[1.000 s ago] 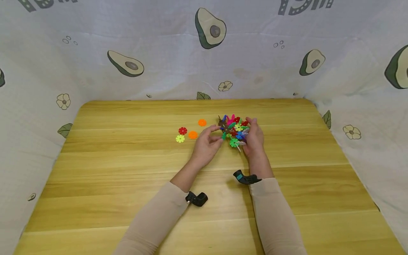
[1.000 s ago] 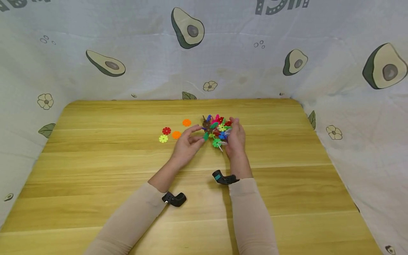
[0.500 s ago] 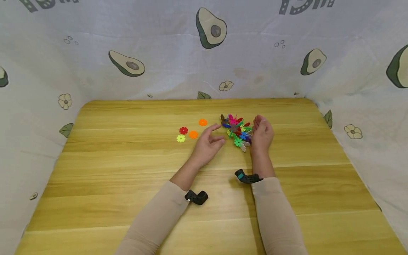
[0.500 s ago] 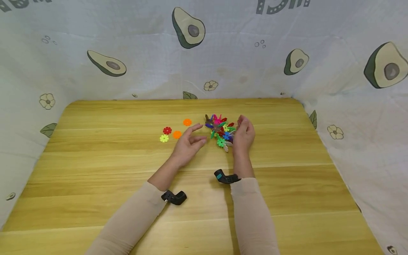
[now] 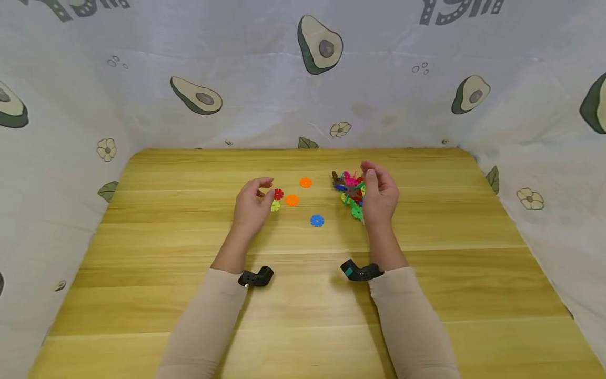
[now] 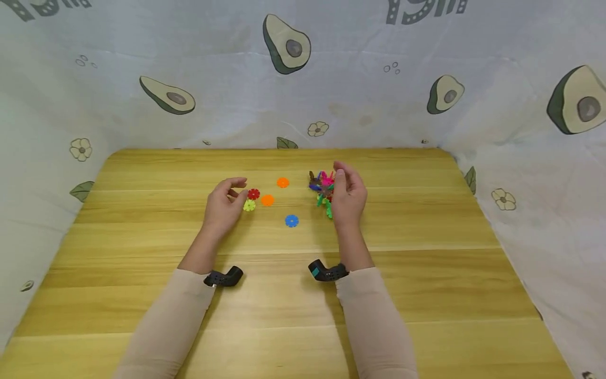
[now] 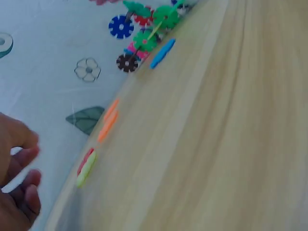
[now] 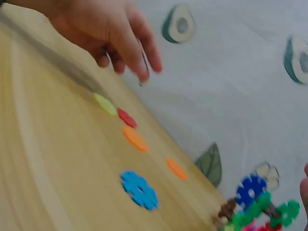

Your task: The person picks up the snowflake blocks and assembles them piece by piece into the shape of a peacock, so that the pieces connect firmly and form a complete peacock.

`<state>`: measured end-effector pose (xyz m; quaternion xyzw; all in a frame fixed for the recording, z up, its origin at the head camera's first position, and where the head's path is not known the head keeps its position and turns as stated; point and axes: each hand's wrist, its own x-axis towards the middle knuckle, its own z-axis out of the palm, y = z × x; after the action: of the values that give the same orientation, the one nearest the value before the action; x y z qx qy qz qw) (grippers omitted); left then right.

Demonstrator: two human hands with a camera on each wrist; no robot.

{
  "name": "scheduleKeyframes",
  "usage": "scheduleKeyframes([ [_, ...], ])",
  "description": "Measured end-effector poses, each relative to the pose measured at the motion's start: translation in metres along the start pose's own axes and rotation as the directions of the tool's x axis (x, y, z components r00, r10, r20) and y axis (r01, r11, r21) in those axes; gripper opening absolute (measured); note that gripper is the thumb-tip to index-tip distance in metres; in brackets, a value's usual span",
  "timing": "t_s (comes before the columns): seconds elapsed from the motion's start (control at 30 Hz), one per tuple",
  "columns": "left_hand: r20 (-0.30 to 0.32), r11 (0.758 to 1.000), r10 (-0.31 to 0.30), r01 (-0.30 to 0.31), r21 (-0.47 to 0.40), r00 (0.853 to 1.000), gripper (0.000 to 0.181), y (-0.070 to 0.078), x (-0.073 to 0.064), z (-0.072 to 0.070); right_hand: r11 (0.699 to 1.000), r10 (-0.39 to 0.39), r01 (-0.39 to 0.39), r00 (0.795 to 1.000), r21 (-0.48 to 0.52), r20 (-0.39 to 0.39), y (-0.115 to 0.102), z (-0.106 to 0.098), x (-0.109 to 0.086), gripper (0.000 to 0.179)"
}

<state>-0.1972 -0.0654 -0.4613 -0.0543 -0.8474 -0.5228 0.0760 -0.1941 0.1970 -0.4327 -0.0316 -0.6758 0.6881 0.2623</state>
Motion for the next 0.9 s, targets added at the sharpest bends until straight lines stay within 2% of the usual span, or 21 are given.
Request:
scheduleKeyframes([
  [0.1, 0.077, 0.987, -0.025, 0.012, 0.162, 0.997, 0.036, -0.008, -0.001, -0.007, 0.999, -0.031, 0.035, 0.99, -0.03, 0.138, -0.004, 0.016, -0.012, 0.026],
  [0.17, 0.123, 0.968, -0.041, 0.009, 0.25, 0.992, 0.038, -0.011, -0.001, -0.01, 0.996, -0.01, 0.035, 0.961, -0.086, 0.276, -0.003, 0.026, -0.022, 0.026],
  [0.23, 0.147, 0.952, -0.053, 0.005, 0.305, 0.988, 0.037, -0.013, -0.002, -0.011, 0.976, 0.028, 0.069, 0.901, -0.207, 0.434, 0.001, 0.036, -0.031, 0.028],
  [0.27, 0.153, 0.947, -0.054, 0.002, 0.32, 0.987, 0.035, -0.014, -0.002, -0.011, 0.952, 0.057, 0.107, 0.859, -0.286, 0.509, 0.004, 0.04, -0.035, 0.03],
  [0.33, 0.158, 0.946, -0.06, 0.006, 0.325, 0.986, 0.031, -0.016, -0.002, -0.011, 0.872, 0.114, 0.228, 0.766, -0.433, 0.633, 0.013, 0.047, -0.043, 0.035],
  [0.4, 0.169, 0.948, -0.056, -0.001, 0.319, 0.984, 0.027, -0.018, -0.001, -0.01, 0.766, 0.165, 0.368, 0.68, -0.527, 0.715, 0.023, 0.052, -0.049, 0.041],
  [0.43, 0.176, 0.948, -0.052, -0.007, 0.317, 0.983, 0.026, -0.018, -0.001, -0.009, 0.706, 0.181, 0.442, 0.643, -0.554, 0.744, 0.027, 0.054, -0.051, 0.044],
  [0.47, 0.184, 0.948, -0.047, -0.014, 0.317, 0.982, 0.026, -0.018, 0.0, -0.009, 0.653, 0.199, 0.501, 0.609, -0.567, 0.768, 0.03, 0.055, -0.053, 0.046],
  [0.53, 0.199, 0.948, -0.037, -0.028, 0.316, 0.979, 0.027, -0.018, 0.0, -0.008, 0.57, 0.213, 0.59, 0.566, -0.572, 0.796, 0.035, 0.057, -0.055, 0.049],
  [0.57, 0.203, 0.948, -0.032, -0.035, 0.318, 0.979, 0.027, -0.018, 0.0, -0.008, 0.542, 0.204, 0.62, 0.558, -0.568, 0.804, 0.036, 0.057, -0.056, 0.048],
  [0.6, 0.207, 0.947, -0.027, -0.041, 0.32, 0.978, 0.028, -0.017, 0.0, -0.008, 0.52, 0.185, 0.64, 0.562, -0.565, 0.806, 0.036, 0.058, -0.056, 0.047],
  [0.63, 0.209, 0.947, -0.023, -0.046, 0.319, 0.978, 0.028, -0.017, 0.0, -0.009, 0.515, 0.157, 0.647, 0.574, -0.563, 0.803, 0.037, 0.058, -0.056, 0.044],
  [0.67, 0.213, 0.946, -0.02, -0.051, 0.321, 0.977, 0.028, -0.017, 0.0, -0.009, 0.521, 0.126, 0.641, 0.596, -0.564, 0.793, 0.038, 0.058, -0.056, 0.041],
  [0.77, 0.227, 0.946, -0.026, -0.049, 0.32, 0.974, 0.028, -0.016, 0.0, -0.01, 0.555, 0.036, 0.595, 0.681, -0.582, 0.731, 0.04, 0.058, -0.055, 0.031],
  [0.83, 0.236, 0.948, -0.037, -0.041, 0.314, 0.971, 0.026, -0.017, 0.0, -0.011, 0.55, 0.024, 0.559, 0.732, -0.621, 0.681, 0.041, 0.058, -0.056, 0.03],
  [0.9, 0.241, 0.952, -0.047, -0.03, 0.306, 0.969, 0.026, -0.018, 0.0, -0.01, 0.534, 0.053, 0.52, 0.767, -0.667, 0.64, 0.041, 0.058, -0.056, 0.033],
])
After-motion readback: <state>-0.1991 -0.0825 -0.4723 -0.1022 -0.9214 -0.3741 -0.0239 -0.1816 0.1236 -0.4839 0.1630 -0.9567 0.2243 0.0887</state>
